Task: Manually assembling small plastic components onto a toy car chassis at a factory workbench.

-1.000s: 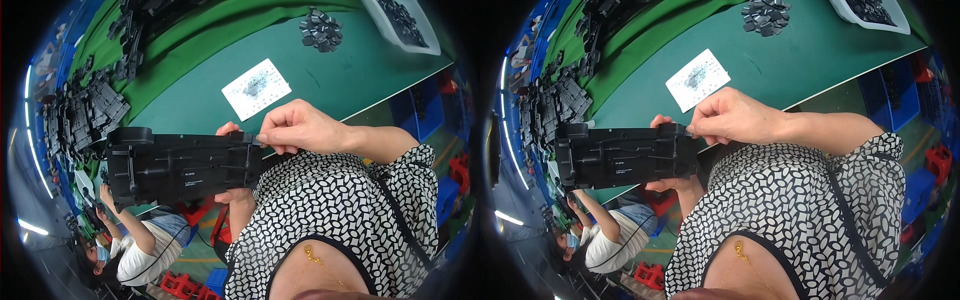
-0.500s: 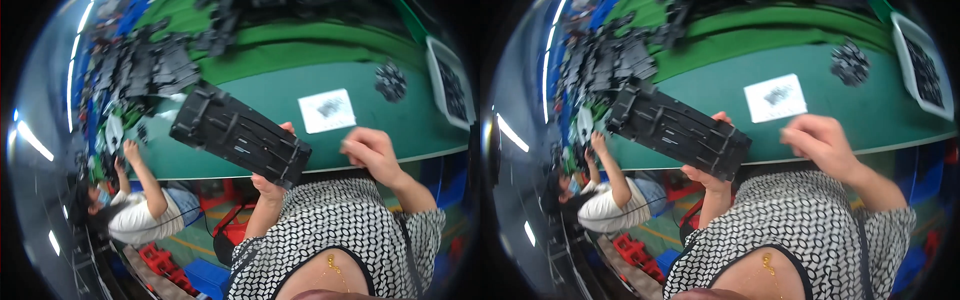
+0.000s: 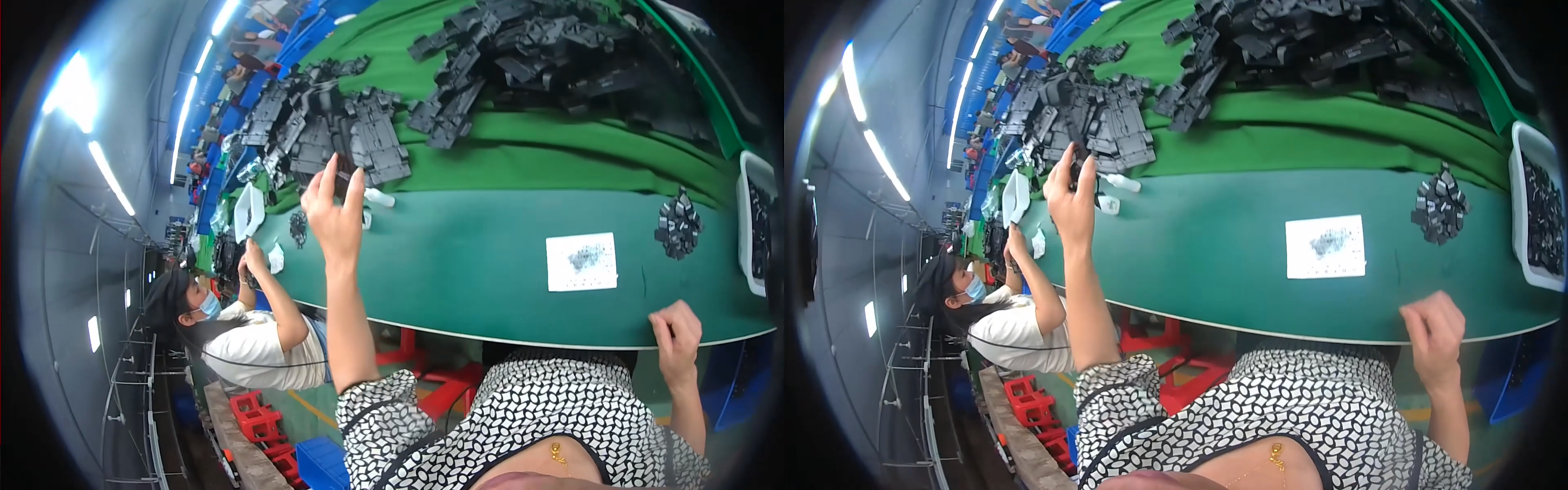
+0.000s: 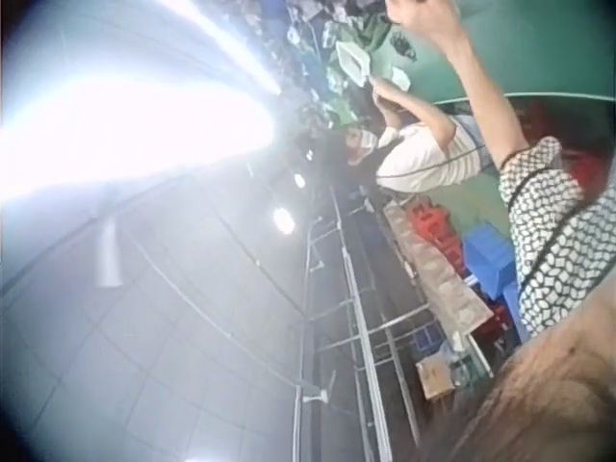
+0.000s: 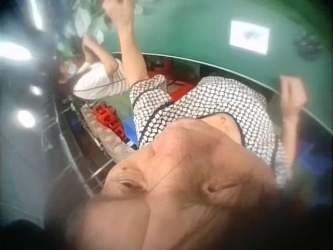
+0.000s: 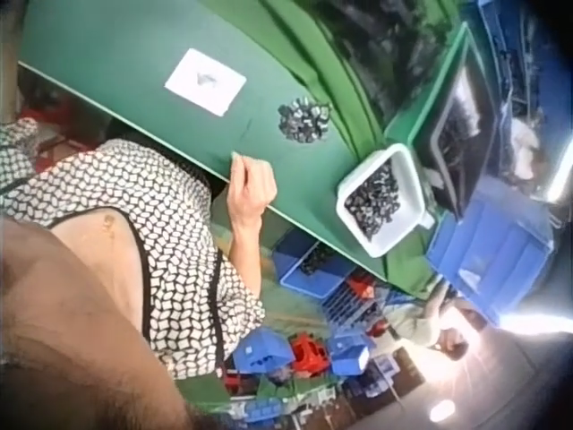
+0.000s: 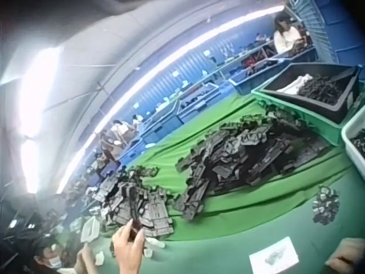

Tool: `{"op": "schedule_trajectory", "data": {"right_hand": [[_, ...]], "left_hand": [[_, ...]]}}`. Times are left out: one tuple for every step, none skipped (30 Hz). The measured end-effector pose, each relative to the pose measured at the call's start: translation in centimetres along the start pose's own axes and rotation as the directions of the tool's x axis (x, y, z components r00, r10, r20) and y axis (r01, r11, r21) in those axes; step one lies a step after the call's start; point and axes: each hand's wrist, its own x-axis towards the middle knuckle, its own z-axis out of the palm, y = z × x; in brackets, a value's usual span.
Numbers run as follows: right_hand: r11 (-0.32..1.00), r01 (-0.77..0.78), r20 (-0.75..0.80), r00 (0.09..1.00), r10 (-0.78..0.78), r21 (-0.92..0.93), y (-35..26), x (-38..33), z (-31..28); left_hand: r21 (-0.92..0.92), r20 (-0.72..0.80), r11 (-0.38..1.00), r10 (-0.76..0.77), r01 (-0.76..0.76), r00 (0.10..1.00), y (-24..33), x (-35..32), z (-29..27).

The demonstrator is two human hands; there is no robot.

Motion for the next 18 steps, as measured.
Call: {"op": "schedule_trajectory", "data": {"right_hand": [[1.000,0.007,0.028,1.000,-0.007,-0.021,0.4,-0.4,-0.2],[0.998,0.045,0.011,0.999,-0.045,-0.041,0.4,-0.5,-0.3],[0.995,0.086,-0.005,0.996,-0.087,-0.050,0.5,-0.5,-0.1],[0.991,0.114,-0.055,0.991,-0.118,-0.074,0.5,-0.6,0.1],[0.991,0.109,-0.070,0.991,-0.115,-0.080,0.5,-0.8,0.5],[0.999,0.026,-0.127,0.991,-0.029,-0.028,0.5,-0.9,1.0],[0.998,-0.063,-0.174,0.983,0.066,0.018,0.3,-1.2,1.1],[0.999,-0.034,-0.158,0.987,0.035,0.010,0.1,-0.9,1.2],[0.999,0.043,-0.114,0.992,-0.046,-0.030,0.3,-0.4,1.2],[0.990,0.122,-0.064,0.990,-0.126,-0.063,0.5,0.0,1.1],[0.989,0.142,-0.066,0.987,-0.145,-0.042,0.6,0.3,1.1],[0.989,0.139,-0.060,0.988,-0.141,-0.045,0.5,0.5,1.0],[0.991,0.121,-0.059,0.991,-0.124,-0.052,0.5,0.4,0.9],[0.993,0.106,-0.057,0.992,-0.109,-0.056,0.5,0.4,0.8],[0.993,0.108,-0.046,0.993,-0.110,-0.045,0.4,0.4,0.8],[0.994,0.095,-0.047,0.994,-0.097,-0.057,0.4,0.4,0.8],[0.994,0.084,-0.050,0.995,-0.087,-0.063,0.3,0.5,0.9],[0.994,0.090,-0.040,0.995,-0.093,-0.055,0.3,0.4,1.0]], "left_hand": [[0.161,-0.001,0.986,0.048,-0.047,0.999,-1.2,1.8,0.9],[0.257,0.036,0.965,0.039,-0.047,0.999,-1.7,3.5,2.1],[0.374,0.053,0.926,0.024,-0.042,0.998,-2.7,4.9,3.1],[0.465,0.085,0.884,0.008,-0.046,0.996,-3.3,5.8,4.1],[0.534,0.151,0.844,-0.033,-0.053,0.988,-3.8,6.7,4.8],[0.593,0.189,0.801,-0.037,-0.084,0.981,-4.5,7.7,5.3],[0.651,0.195,0.754,-0.051,-0.091,0.979,-4.4,8.3,5.6],[0.670,0.195,0.736,-0.055,-0.092,0.979,-5.1,8.9,6.1],[0.677,0.194,0.733,-0.098,-0.061,0.976,-5.4,9.5,6.3],[0.694,0.202,0.718,-0.133,-0.046,0.970,-5.6,10.0,6.5],[0.682,0.215,0.731,-0.189,-0.009,0.958,-5.6,10.4,6.9],[0.670,0.231,0.741,-0.248,0.031,0.941,-5.4,10.9,6.9],[0.630,0.244,0.774,-0.280,0.068,0.928,-5.4,11.4,6.8],[0.597,0.249,0.799,-0.275,0.076,0.929,-5.1,11.7,6.4],[0.598,0.276,0.800,-0.248,0.036,0.929,-6.0,12.2,6.4],[0.598,0.272,0.800,-0.253,0.043,0.928,-5.1,12.4,6.3],[0.625,0.250,0.780,-0.226,0.022,0.941,-4.2,12.4,6.1],[0.652,0.228,0.758,-0.198,0.002,0.953,-3.7,12.4,6.2]]}}
